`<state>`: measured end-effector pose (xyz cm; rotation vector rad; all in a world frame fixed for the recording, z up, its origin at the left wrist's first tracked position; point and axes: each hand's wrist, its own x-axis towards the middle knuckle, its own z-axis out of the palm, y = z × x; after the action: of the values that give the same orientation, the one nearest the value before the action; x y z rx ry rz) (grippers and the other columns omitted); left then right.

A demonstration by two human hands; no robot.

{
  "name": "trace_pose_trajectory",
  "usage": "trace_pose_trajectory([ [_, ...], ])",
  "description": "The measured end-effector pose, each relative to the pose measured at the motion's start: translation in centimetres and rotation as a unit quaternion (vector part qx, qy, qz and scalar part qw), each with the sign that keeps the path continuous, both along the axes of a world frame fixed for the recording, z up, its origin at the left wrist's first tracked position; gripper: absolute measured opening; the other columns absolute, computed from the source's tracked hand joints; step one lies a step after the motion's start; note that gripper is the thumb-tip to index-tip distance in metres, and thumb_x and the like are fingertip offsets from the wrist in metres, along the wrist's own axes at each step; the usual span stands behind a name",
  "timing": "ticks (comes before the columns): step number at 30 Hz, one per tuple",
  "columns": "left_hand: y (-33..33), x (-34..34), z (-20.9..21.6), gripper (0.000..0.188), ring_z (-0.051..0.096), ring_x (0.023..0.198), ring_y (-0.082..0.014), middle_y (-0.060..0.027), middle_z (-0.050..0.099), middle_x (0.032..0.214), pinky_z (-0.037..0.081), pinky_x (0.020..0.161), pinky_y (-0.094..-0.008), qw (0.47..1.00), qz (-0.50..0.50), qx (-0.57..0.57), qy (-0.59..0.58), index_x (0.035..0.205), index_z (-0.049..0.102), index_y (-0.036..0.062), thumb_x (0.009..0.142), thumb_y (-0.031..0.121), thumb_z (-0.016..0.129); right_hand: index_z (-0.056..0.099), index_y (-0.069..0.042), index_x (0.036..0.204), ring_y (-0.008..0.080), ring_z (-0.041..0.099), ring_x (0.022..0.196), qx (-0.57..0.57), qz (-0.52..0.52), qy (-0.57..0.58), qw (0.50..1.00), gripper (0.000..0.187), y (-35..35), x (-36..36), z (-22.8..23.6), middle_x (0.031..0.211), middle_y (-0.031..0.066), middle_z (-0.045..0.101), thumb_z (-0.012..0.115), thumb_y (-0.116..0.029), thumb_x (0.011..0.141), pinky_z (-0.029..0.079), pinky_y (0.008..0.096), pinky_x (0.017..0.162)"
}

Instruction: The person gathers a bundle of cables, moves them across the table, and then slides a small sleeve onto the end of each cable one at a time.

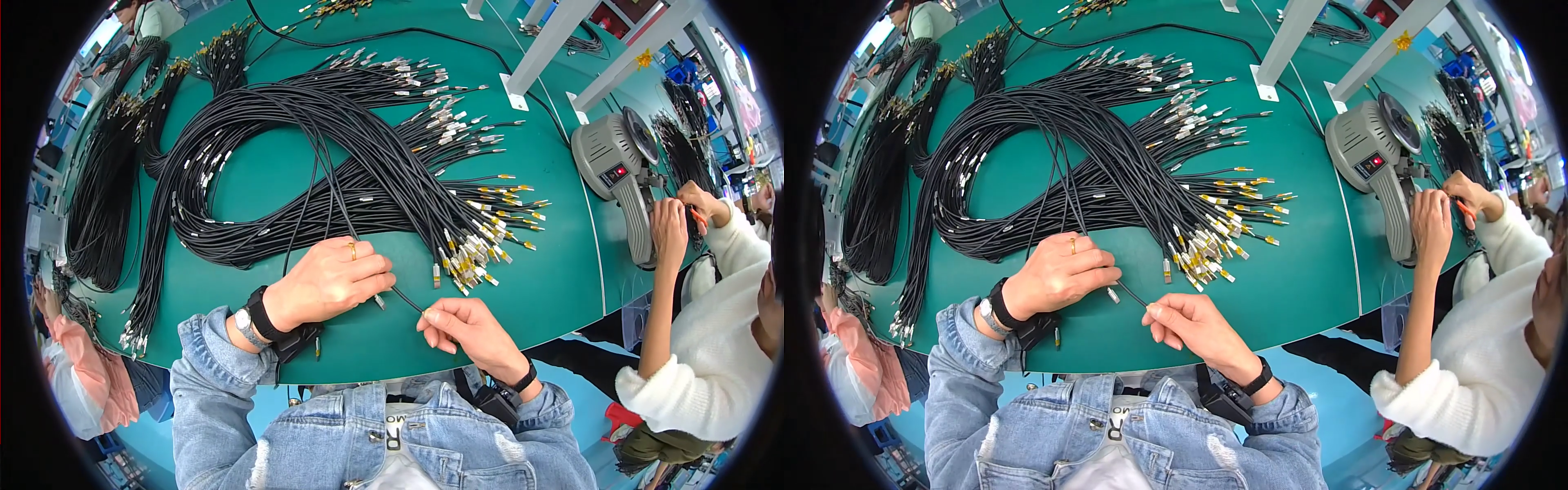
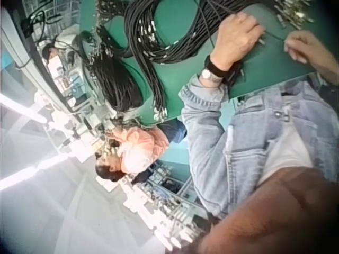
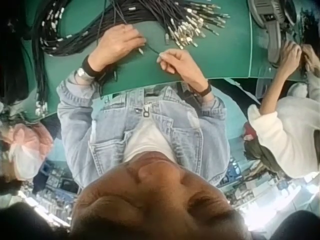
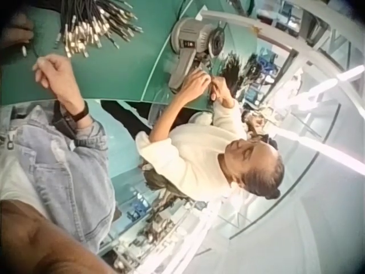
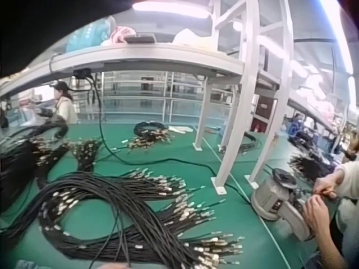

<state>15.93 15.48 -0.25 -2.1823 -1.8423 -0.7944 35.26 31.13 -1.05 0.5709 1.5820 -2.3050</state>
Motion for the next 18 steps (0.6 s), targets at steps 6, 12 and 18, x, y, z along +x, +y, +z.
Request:
trace_pose_trajectory([
  [6, -0.2, -0.4, 0.1, 0.017, 0.054, 0.063, -0.013, 0.0015, 0.06, 0.078, 0.045, 0.055, -0.0269, 1.0, -0.007, 0.001, 0.008, 0.079, 0.065, 0.0088, 0.063, 0.011, 0.069, 0.062, 0.001, 0.089, 0.0039, 0.043, 0.054, 0.02, -0.01, -0.014, 1.0, 0.025, -0.5, -0.2, 0.7, 0.067, -0.0014, 0.055, 0.051, -0.02, 0.097, 0.035, 0.0182, 0.05],
  [12, -0.9, -0.6, 0.0, 0.018, 0.054, 0.064, -0.0132, 0.0019, 0.06, 0.078, 0.045, 0.056, -0.0273, 1.0, -0.01, -0.005, 0.02, 0.079, 0.065, 0.009, 0.062, 0.011, 0.069, 0.061, 0.001, 0.088, 0.0037, 0.044, 0.055, 0.0, 0.002, -0.016, 1.0, 0.025, -0.6, -0.1, 0.4, 0.067, -0.0012, 0.056, 0.051, -0.019, 0.097, 0.035, 0.0182, 0.05],
  [18, -1.8, -1.5, -0.2, 0.018, 0.054, 0.07, -0.0152, 0.0015, 0.059, 0.081, 0.045, 0.061, -0.0288, 0.995, -0.017, -0.095, 0.004, 0.084, 0.064, 0.0085, 0.067, 0.012, 0.07, 0.062, 0.001, 0.094, 0.0056, 0.048, 0.057, 0.11, -0.033, 0.02, 0.993, 0.019, 0.4, 0.0, 0.2, 0.07, 0.0001, 0.059, 0.053, -0.016, 0.096, 0.04, 0.0193, 0.053],
])
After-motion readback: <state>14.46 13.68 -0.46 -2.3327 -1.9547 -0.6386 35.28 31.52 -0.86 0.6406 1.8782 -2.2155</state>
